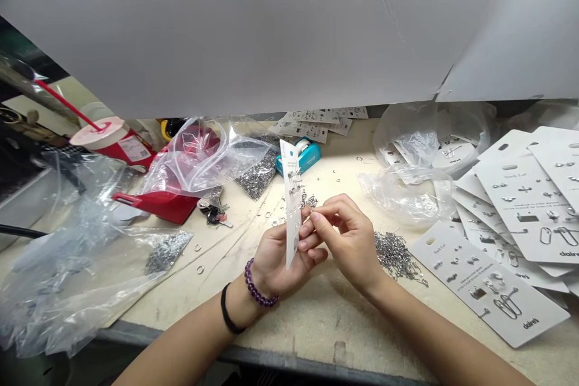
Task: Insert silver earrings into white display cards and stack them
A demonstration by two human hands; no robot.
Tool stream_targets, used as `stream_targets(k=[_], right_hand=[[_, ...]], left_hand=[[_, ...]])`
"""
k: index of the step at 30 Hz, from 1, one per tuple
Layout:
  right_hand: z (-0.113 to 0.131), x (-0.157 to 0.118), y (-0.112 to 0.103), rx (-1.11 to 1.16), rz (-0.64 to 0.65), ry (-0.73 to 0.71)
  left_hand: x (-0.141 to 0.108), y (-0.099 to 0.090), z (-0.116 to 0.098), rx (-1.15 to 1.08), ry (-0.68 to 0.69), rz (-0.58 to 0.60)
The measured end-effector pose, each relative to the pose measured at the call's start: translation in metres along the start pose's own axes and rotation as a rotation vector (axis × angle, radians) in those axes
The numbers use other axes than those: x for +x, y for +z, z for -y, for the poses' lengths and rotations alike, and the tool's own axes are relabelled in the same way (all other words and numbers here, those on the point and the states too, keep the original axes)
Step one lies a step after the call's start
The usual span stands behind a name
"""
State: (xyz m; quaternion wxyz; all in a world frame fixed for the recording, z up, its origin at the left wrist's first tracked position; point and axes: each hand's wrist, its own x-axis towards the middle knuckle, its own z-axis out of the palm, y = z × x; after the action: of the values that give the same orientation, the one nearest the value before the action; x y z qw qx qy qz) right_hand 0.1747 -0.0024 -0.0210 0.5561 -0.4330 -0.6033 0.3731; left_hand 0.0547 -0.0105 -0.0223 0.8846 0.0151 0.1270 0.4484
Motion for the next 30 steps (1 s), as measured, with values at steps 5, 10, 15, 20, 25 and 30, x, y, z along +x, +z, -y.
stream_targets(k=[5, 10, 15, 20, 25, 30], right_hand=[[-0.0019, -0.0012, 0.0008, -0.053, 0.013, -0.023], [0.0004, -0.0008, 0.0019, -0.055, 0.011, -0.048], [0.0025, 0.0007, 0.0003, -0.09, 0.054, -0.034], [0.0014, 0.0008, -0.0014, -0.014, 0.102, 0.017], [0.001, -0.0015, -0.0002, 0.029, 0.073, -0.005], [0.0035, -0.0032, 0.0011, -0.031, 0.049, -0.078]], left_hand=[[-0.0002, -0.0016, -0.0008, -0.033, 0.005, 0.014], [-0.0013, -0.0024, -0.0004, -0.044, 0.028, 0.044], [-0.0018, -0.0019, 0.0008, -0.02, 0.04, 0.035], [-0.0026, -0.0022, 0.0021, 0.03, 0.075, 0.004], [-0.0043, 0.0008, 0.0028, 0.04, 0.074, 0.004], [-0.0054, 0.0022, 0.0038, -0.01, 0.067, -0.008]])
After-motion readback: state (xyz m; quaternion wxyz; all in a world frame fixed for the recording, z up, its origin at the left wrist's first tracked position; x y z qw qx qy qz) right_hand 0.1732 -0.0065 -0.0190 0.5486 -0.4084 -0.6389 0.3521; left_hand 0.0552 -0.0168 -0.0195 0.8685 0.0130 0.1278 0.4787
